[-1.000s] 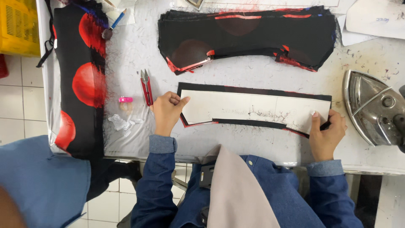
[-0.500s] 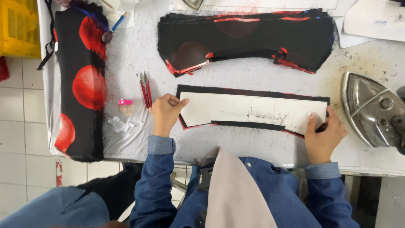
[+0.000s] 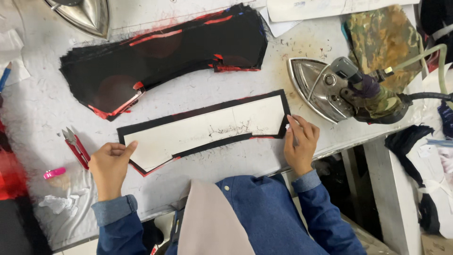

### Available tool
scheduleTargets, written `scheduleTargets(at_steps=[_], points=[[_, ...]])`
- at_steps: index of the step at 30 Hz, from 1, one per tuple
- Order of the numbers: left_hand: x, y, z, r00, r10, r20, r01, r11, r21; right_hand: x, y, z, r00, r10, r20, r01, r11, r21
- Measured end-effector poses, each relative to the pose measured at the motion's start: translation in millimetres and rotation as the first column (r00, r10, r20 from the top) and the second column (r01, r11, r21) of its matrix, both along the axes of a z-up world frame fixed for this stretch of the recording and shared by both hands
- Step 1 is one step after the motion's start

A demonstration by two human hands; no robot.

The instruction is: The person irons a piece of black fabric with red patterns using a steam iron. They repeatedly place a paper template on the fabric, align it, and press the iron over it. The person also uses a red utility knife to trim the fabric edges along the template.

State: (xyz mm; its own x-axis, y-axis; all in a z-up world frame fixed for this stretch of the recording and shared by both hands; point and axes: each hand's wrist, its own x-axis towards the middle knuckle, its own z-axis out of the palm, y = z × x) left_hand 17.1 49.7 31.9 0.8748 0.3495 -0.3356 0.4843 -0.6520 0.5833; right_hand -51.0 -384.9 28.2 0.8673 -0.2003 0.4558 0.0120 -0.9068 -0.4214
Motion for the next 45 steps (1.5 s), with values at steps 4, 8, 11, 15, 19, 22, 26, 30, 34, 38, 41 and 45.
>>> scheduleTargets(at_steps=[4, 8, 11, 15, 19, 22, 26, 30, 34, 38, 41, 45], points=[[-1.2, -1.1, -1.2, 1.0, 0.014, 0.024, -0.013, 1.0, -0.017, 1.5, 5.2, 2.1, 0.997, 0.073, -0.024, -0.076, 0.986, -0.15], [-1.2, -3.0, 0.9, 0.998, 0.024, 0.057, -0.022, 0.999, -0.035, 0.5, 5.7, 1.0, 0.998, 0.046, -0.04, -0.051, 0.989, -0.139], [-1.3, -4.6, 2.5, 0.997, 0.036, 0.072, -0.032, 0.998, -0.058, 0.0, 6.0, 1.5, 0.998, 0.044, -0.038, -0.049, 0.989, -0.139], [-1.4, -5.5, 7.6, 0.995, 0.042, 0.086, -0.035, 0.996, -0.081, 1.0, 10.8, 6.9, 0.999, 0.035, -0.026, -0.039, 0.981, -0.188], [-0.7, -6.6, 9.3, 0.997, 0.039, 0.073, -0.034, 0.997, -0.066, 0.4, 11.2, 4.6, 1.0, 0.028, -0.006, -0.029, 0.981, -0.194], [-0.8, -6.3, 8.0, 0.996, 0.031, 0.08, -0.027, 0.998, -0.057, 0.3, 12.4, 5.1, 1.0, 0.023, 0.008, -0.021, 0.982, -0.188], [-1.7, -7.2, 8.3, 0.994, 0.028, 0.102, -0.022, 0.998, -0.06, 1.1, 12.6, 5.4, 1.0, 0.025, 0.01, -0.022, 0.978, -0.208], [-1.5, -6.5, 8.0, 0.995, 0.032, 0.099, -0.026, 0.998, -0.064, 3.0, 9.9, 3.2, 0.998, 0.055, 0.013, -0.052, 0.99, -0.129], [0.0, -6.3, 7.2, 0.997, 0.031, 0.076, -0.028, 0.999, -0.044, 7.3, 14.4, 9.0, 0.998, 0.058, -0.002, -0.058, 0.986, -0.159], [0.3, -6.0, 6.5, 0.997, 0.025, 0.067, -0.024, 1.0, -0.02, 5.3, 9.5, 3.9, 0.997, 0.071, -0.019, -0.073, 0.961, -0.265], [0.6, -8.3, 1.7, 0.996, 0.033, 0.088, -0.033, 0.999, 0.0, 1.7, 3.3, 1.9, 0.996, 0.084, -0.014, -0.084, 0.95, -0.3], [-0.5, -2.6, -14.3, 0.997, 0.077, -0.008, -0.075, 0.99, 0.119, 2.0, 4.4, -0.9, 0.987, 0.158, 0.017, -0.142, 0.925, -0.354]])
